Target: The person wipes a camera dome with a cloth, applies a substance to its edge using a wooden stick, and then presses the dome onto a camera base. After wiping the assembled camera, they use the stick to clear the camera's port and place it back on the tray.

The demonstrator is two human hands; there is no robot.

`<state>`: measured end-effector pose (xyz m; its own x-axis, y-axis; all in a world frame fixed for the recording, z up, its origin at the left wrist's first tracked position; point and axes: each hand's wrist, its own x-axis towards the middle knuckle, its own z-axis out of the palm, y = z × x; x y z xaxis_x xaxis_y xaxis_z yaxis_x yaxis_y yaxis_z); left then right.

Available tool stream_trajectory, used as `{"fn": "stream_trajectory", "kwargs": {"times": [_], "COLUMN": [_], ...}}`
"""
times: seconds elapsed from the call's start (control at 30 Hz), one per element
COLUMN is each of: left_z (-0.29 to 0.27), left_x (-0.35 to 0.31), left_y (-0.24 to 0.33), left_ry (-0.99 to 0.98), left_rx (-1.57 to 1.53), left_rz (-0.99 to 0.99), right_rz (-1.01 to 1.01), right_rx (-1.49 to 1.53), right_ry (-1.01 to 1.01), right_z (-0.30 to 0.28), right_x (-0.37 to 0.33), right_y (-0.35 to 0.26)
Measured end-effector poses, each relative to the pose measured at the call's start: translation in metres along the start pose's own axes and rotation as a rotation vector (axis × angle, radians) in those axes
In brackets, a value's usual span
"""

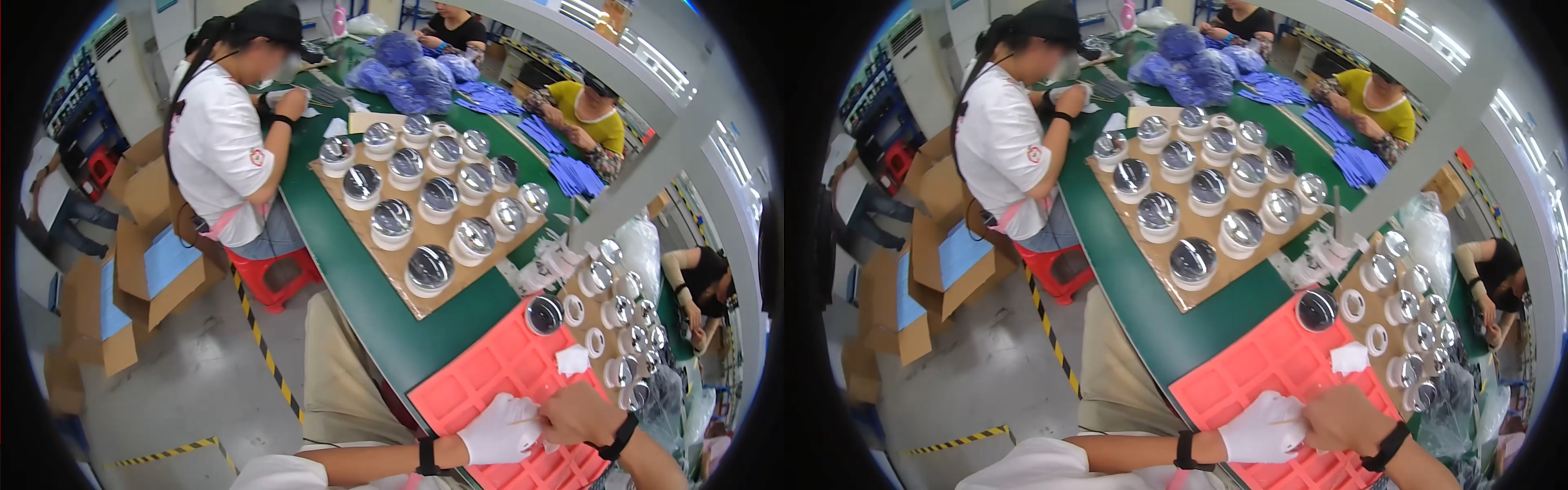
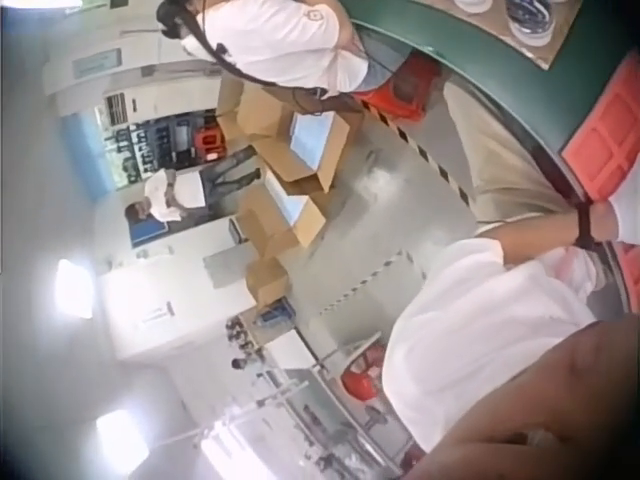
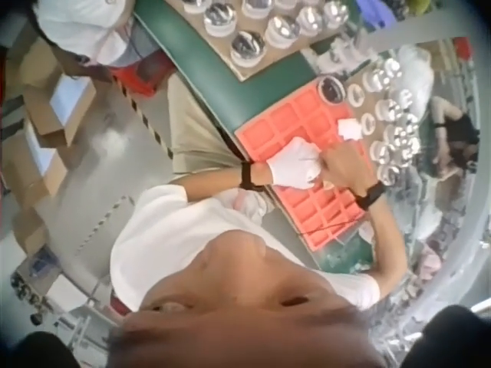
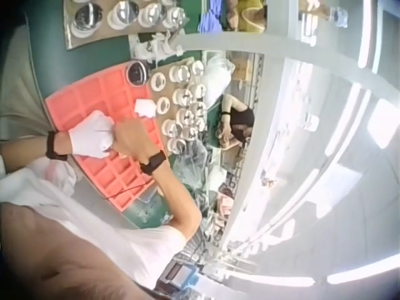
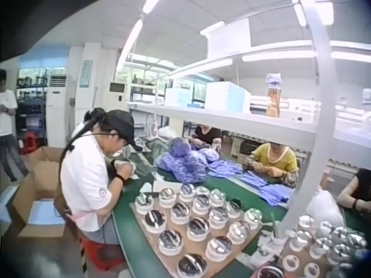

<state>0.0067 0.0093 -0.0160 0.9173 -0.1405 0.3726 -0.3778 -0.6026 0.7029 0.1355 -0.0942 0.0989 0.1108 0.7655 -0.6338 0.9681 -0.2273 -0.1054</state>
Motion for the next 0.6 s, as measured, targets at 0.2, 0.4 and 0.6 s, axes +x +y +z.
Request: {"fn": "stream_trajectory", "kwargs": {"times": [0.2, 0.4, 0.6], "left_z": [0.013, 0.010, 0.007], "left_x": [0.001, 0.006, 0.011], "left_y": [0.008, 0.002, 0.001], "left_ry": [0.193, -0.029, -0.026], "left_rx": [-0.005, 0.100, 0.009], "left_rz": [0.009, -0.120, -0.070], "right_rz": [0.098, 0.055, 0.027], "right_rx": [0.048, 0.194, 0.468], "right_ry": [0.060, 0.314, 0.461], "right_z": [0.011, 0.032, 0.050], "right_x": [-0.014, -0.009, -0.015], "right_y": [-0.003, 0.003, 0.010]}}
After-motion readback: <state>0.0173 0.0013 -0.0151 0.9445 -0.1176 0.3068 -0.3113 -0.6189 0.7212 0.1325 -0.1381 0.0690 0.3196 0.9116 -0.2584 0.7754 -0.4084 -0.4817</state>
